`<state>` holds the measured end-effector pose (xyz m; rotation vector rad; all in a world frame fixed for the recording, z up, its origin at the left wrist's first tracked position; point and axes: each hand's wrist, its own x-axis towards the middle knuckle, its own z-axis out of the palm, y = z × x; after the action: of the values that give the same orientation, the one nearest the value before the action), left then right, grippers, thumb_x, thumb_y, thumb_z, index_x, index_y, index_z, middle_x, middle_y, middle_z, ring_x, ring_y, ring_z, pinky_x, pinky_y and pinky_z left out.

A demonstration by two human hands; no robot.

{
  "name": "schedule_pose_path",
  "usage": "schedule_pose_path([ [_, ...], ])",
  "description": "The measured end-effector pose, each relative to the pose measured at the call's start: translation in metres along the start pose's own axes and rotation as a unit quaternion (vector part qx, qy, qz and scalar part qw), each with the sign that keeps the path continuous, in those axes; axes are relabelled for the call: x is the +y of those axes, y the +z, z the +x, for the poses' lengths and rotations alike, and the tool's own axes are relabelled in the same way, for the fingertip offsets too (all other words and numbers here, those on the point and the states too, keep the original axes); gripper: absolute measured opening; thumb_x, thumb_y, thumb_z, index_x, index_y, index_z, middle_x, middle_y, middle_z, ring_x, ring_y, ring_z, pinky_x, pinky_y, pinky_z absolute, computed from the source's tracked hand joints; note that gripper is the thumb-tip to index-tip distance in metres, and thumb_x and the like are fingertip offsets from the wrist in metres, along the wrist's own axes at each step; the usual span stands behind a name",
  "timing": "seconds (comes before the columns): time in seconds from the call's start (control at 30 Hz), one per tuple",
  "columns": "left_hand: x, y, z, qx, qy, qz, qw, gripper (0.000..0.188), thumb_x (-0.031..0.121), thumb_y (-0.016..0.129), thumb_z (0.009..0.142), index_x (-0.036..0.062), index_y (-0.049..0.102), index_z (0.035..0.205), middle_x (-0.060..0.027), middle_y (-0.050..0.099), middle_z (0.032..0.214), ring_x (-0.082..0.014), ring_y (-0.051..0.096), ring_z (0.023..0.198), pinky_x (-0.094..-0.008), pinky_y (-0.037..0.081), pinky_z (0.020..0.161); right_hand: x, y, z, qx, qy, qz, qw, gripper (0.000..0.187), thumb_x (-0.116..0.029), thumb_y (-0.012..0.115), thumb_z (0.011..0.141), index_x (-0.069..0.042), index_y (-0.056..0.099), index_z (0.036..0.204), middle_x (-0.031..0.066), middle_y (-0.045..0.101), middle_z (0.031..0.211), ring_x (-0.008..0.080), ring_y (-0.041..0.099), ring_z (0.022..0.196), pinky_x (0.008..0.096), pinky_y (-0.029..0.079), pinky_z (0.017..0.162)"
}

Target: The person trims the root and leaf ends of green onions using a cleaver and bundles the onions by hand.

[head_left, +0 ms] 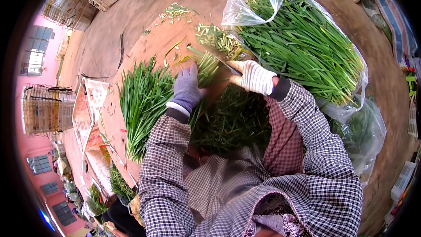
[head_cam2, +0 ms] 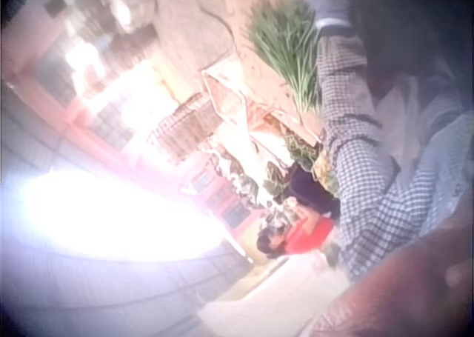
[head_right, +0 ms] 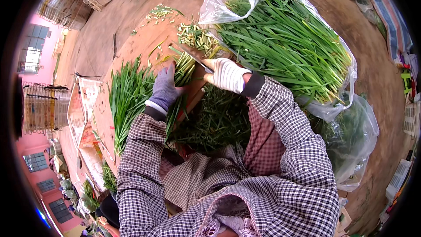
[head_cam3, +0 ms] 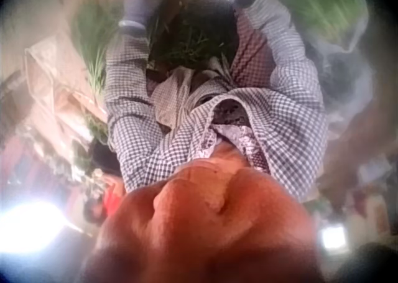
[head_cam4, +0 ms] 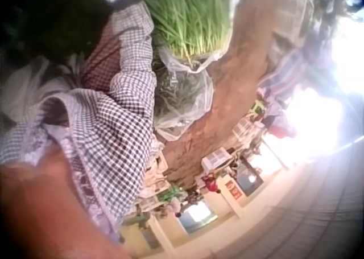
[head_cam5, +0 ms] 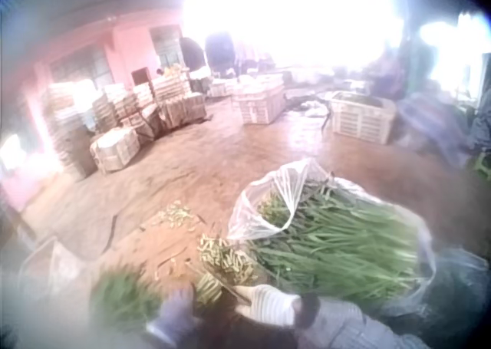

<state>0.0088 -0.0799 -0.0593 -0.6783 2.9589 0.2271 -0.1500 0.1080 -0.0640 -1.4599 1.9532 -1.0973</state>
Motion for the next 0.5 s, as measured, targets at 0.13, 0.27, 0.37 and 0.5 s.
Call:
schedule_pose_path([
  [0.13, -0.002, 0.003, -0.002, 0.04, 0.004, 0.001, 0.999, 0.091, 0.037, 0.078, 0.067, -0.0008, 0.034, 0.137, -0.0203, 0.05, 0.122, -0.0355, 0.049, 0.114, -0.0408, 0.04, 0.098, -0.005, -0.003, 0.0, -0.014, 0.056, 0.008, 0.998, 0.05, -0.024, 0.058, 0.082, -0.003, 0.05, 0.126, 0.0279, 0.059, 0.075, 0.0415, 0.061, 0.071, 0.0448, 0.048, 0.063],
  [0.27, -0.017, 0.011, 0.015, 0.114, -0.008, -0.281, 0.953, 0.058, 0.031, 0.071, 0.08, -0.002, 0.051, 0.124, -0.0203, 0.058, 0.11, -0.0336, 0.055, 0.107, -0.0405, 0.043, 0.093, -0.006, -0.006, -0.007, 0.007, 0.041, 0.013, 0.999, 0.052, -0.024, 0.059, 0.081, -0.003, 0.049, 0.127, 0.0273, 0.06, 0.076, 0.0411, 0.061, 0.071, 0.044, 0.049, 0.063],
  [0.37, -0.021, 0.003, 0.019, 0.099, -0.011, -0.317, 0.943, 0.036, 0.026, 0.066, 0.084, -0.0012, 0.061, 0.108, -0.0181, 0.062, 0.101, -0.0317, 0.06, 0.097, -0.0383, 0.046, 0.087, -0.008, -0.003, -0.008, 0.001, 0.037, -0.007, 0.999, 0.054, -0.024, 0.059, 0.081, -0.003, 0.048, 0.129, 0.027, 0.059, 0.075, 0.041, 0.061, 0.07, 0.0443, 0.049, 0.063],
  [0.5, -0.013, -0.027, 0.03, -0.003, -0.001, -0.147, 0.989, 0.029, 0.03, 0.065, 0.083, 0.0059, 0.064, 0.1, -0.0153, 0.061, 0.1, -0.0301, 0.057, 0.099, -0.0391, 0.045, 0.086, -0.008, -0.002, -0.005, -0.009, 0.039, -0.032, 0.999, 0.055, -0.024, 0.059, 0.08, -0.003, 0.047, 0.129, 0.0267, 0.059, 0.074, 0.0409, 0.061, 0.07, 0.0445, 0.049, 0.063],
])
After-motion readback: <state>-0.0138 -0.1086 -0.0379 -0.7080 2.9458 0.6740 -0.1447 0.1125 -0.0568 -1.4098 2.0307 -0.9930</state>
